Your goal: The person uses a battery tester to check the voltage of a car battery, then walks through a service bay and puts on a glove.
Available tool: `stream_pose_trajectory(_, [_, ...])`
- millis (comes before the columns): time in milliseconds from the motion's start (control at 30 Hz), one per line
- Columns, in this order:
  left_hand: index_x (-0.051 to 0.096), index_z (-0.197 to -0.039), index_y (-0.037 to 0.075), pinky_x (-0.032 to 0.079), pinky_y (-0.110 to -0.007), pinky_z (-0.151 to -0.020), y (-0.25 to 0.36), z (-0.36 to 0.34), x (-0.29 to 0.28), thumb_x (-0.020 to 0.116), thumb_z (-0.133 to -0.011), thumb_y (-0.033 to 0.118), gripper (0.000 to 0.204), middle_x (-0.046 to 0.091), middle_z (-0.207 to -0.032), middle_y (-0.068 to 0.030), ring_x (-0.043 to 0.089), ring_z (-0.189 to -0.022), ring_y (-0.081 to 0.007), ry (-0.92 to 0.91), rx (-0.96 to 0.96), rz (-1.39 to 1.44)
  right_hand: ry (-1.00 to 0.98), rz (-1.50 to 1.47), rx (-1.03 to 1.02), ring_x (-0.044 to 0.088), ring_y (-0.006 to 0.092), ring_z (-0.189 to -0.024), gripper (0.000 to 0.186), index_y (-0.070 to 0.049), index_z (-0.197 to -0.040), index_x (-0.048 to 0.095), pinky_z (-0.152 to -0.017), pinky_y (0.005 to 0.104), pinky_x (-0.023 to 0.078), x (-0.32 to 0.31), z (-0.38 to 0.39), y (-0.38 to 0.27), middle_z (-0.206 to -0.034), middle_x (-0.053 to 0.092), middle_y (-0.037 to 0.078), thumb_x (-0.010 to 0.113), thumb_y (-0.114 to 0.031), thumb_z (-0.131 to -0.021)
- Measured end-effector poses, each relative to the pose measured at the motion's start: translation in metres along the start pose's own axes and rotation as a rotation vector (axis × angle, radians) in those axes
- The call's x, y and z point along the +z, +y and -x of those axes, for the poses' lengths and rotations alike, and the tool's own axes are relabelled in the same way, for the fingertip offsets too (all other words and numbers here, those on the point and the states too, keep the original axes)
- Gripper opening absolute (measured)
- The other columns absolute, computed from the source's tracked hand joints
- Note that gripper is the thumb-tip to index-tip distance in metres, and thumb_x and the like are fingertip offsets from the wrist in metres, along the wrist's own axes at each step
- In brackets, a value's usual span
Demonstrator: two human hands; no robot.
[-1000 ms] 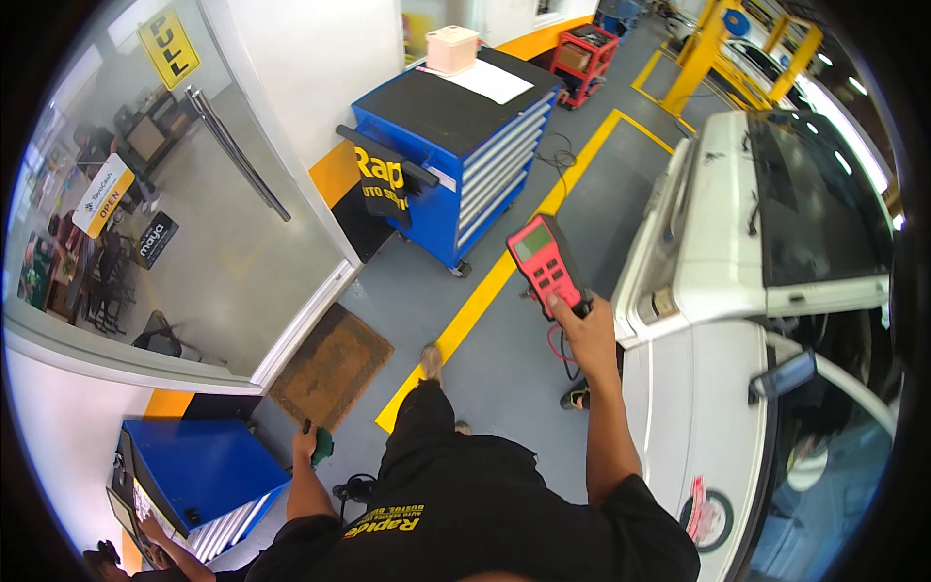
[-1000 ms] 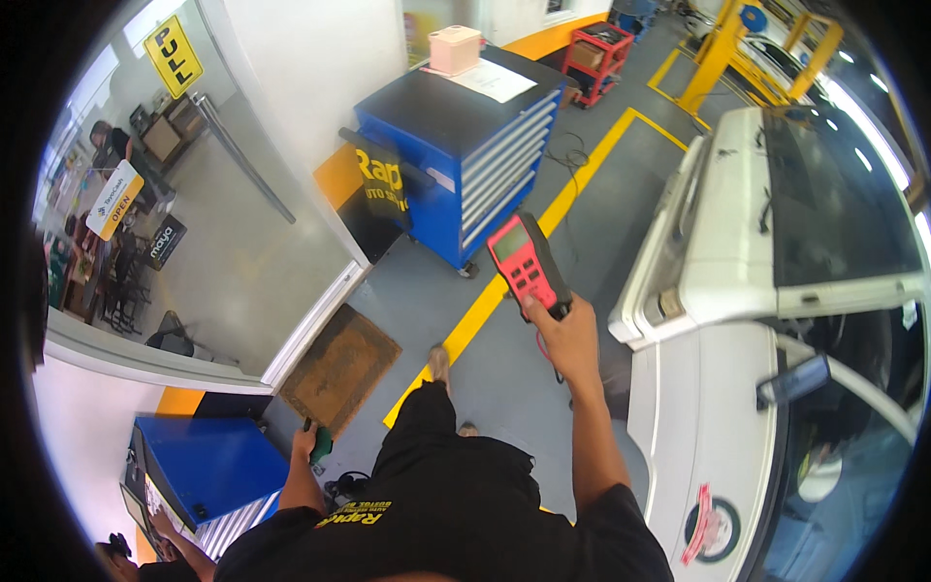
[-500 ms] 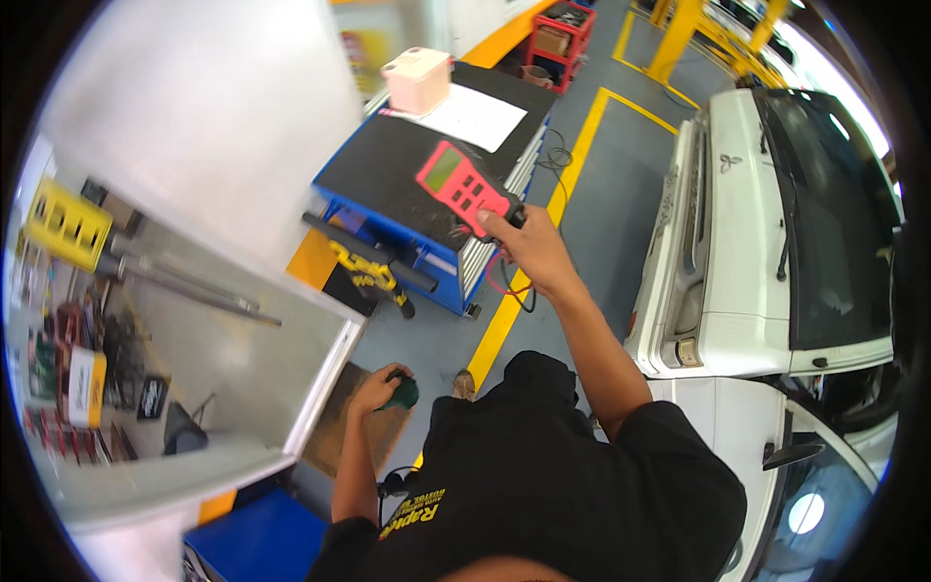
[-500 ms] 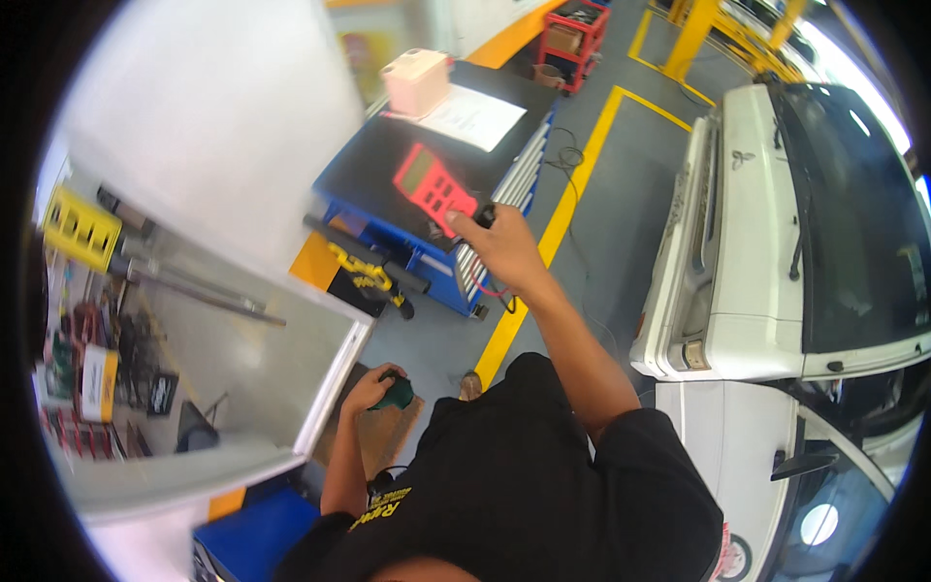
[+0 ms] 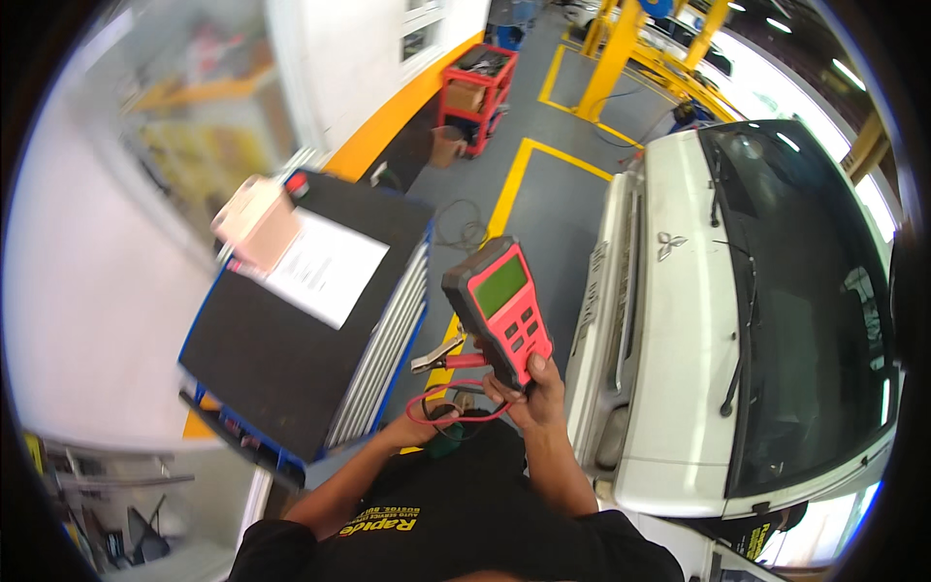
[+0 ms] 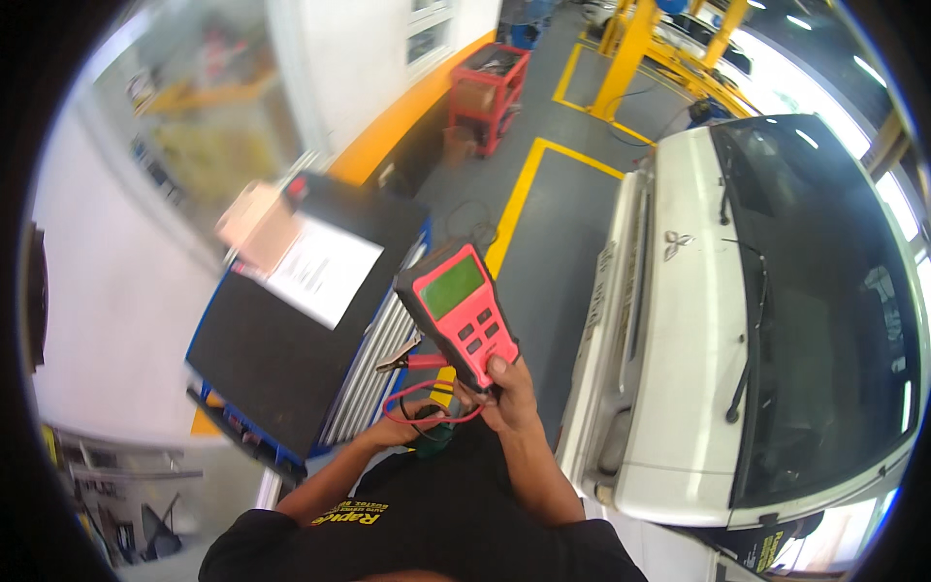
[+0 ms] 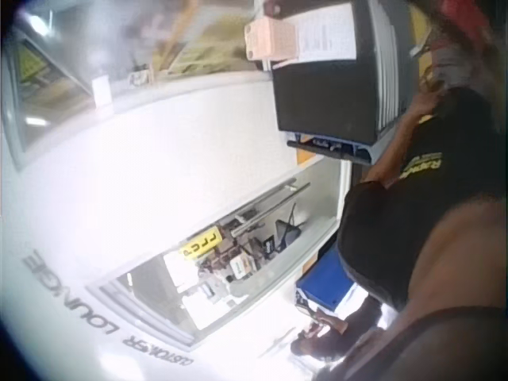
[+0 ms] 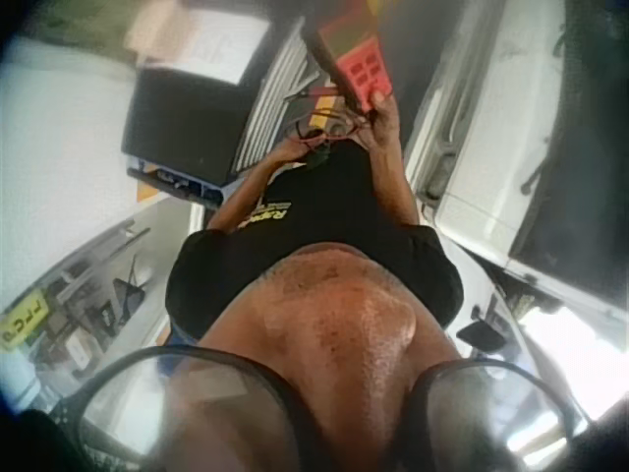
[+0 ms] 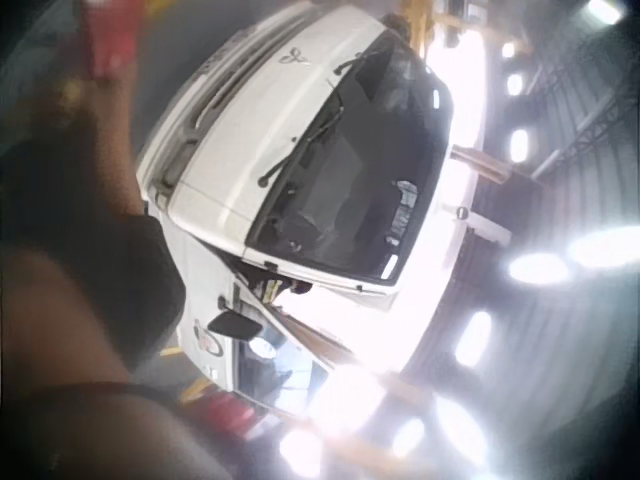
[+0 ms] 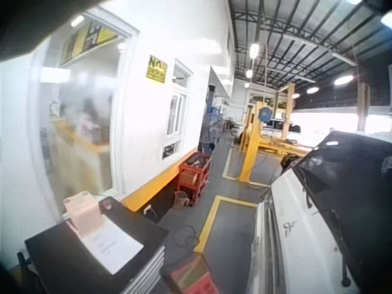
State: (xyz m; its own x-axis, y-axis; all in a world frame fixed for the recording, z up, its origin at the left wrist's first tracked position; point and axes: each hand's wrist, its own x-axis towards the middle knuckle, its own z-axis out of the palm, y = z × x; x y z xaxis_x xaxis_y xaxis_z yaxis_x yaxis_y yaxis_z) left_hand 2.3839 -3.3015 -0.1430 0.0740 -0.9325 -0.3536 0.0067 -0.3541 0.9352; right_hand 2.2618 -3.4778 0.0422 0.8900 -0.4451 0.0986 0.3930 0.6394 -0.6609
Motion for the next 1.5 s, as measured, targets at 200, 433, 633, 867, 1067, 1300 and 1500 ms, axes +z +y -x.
stream_pose_trajectory(200, [0.039, -0.151, 0.004, 0.043, -0.038, -0.109, 0.134, -0.167, -0.023, 0.075, -0.094, 0.031, 0.072, 0.05, -0.145, -0.0129, 0.051, -0.133, -0.0247, 0.025, 0.369, -0.069, 0.181, 0.087, -0.129, 0.04, 0.0064, -0.044, 0.052, 0.001, -0.116, 0.059, -0.053, 0.0277, 0.043, -0.087, -0.1, -0.103, -0.065, 0.054, 0.001, 0.072, -0.043, -0.093])
stream_pose_trajectory(433, [0.053, -0.142, 0.004, 0.045, -0.034, -0.107, 0.212, -0.325, -0.102, 0.07, -0.094, 0.012, 0.052, 0.059, -0.137, -0.0102, 0.059, -0.124, -0.0211, 0.037, 0.211, 0.155, 0.323, 0.106, -0.266, 0.04, 0.0072, -0.043, 0.056, -0.001, -0.112, 0.061, -0.056, 0.029, 0.044, -0.195, -0.238, -0.182, -0.061, 0.052, 0.0, 0.072, -0.052, -0.091])
stream_pose_trajectory(633, [0.059, -0.137, 0.004, 0.046, -0.034, -0.106, 0.228, -0.474, -0.205, 0.065, -0.092, 0.001, 0.046, 0.065, -0.126, -0.0087, 0.06, -0.12, -0.0183, 0.112, -0.07, 0.27, 0.294, 0.316, -0.16, 0.04, 0.0083, -0.044, 0.052, 0.0, -0.107, 0.059, -0.057, 0.0299, 0.048, -0.275, -0.403, -0.23, -0.061, 0.052, 0.002, 0.076, -0.046, -0.089])
stream_pose_trajectory(867, [0.04, -0.155, 0.007, 0.041, -0.04, -0.112, 0.364, -0.62, -0.31, 0.073, -0.09, 0.014, 0.074, 0.057, -0.138, -0.0117, 0.055, -0.129, -0.0239, -0.333, 0.137, 0.002, 0.25, 0.179, -0.282, 0.057, 0.0094, -0.056, 0.06, 0.0, -0.114, 0.061, -0.044, 0.0212, 0.036, -0.332, -0.572, -0.307, -0.078, 0.064, 0.006, 0.077, -0.05, -0.086])
stream_pose_trajectory(1067, [0.046, -0.146, 0.002, 0.04, -0.039, -0.112, 0.446, -0.75, -0.367, 0.068, -0.099, 0.035, 0.061, 0.06, -0.13, -0.0094, 0.055, -0.125, -0.0218, -0.479, 0.361, 0.074, 0.183, 0.125, -0.403, 0.064, 0.0178, -0.062, 0.074, 0.003, -0.124, 0.056, -0.049, 0.0259, 0.044, -0.424, -0.639, -0.381, -0.089, 0.068, 0.01, 0.083, -0.051, -0.08])
stream_pose_trajectory(1300, [0.054, -0.136, 0.001, 0.044, -0.034, -0.101, 0.479, -0.967, -0.387, 0.056, -0.102, 0.057, 0.065, 0.062, -0.117, -0.0072, 0.057, -0.115, -0.0175, -0.275, 0.363, 0.206, 0.362, 0.301, -0.342, 0.07, 0.027, -0.1, 0.085, 0.003, -0.138, 0.05, -0.082, 0.0389, 0.057, -0.598, -0.711, -0.447, -0.122, 0.065, 0.015, 0.09, -0.038, -0.075])
stream_pose_trajectory(1500, [0.034, -0.153, 0.002, 0.039, -0.037, -0.109, 0.525, -1.106, -0.364, 0.075, -0.077, 0.075, 0.114, 0.052, -0.135, -0.0101, 0.051, -0.125, -0.0205, 0.185, 0.482, 0.387, 0.335, 0.826, -0.037, 0.064, 0.0239, -0.104, 0.057, 0.0, -0.117, 0.067, -0.092, 0.0364, 0.049, -0.673, -0.835, -0.549, -0.119, 0.066, 0.011, 0.088, -0.032, -0.073])
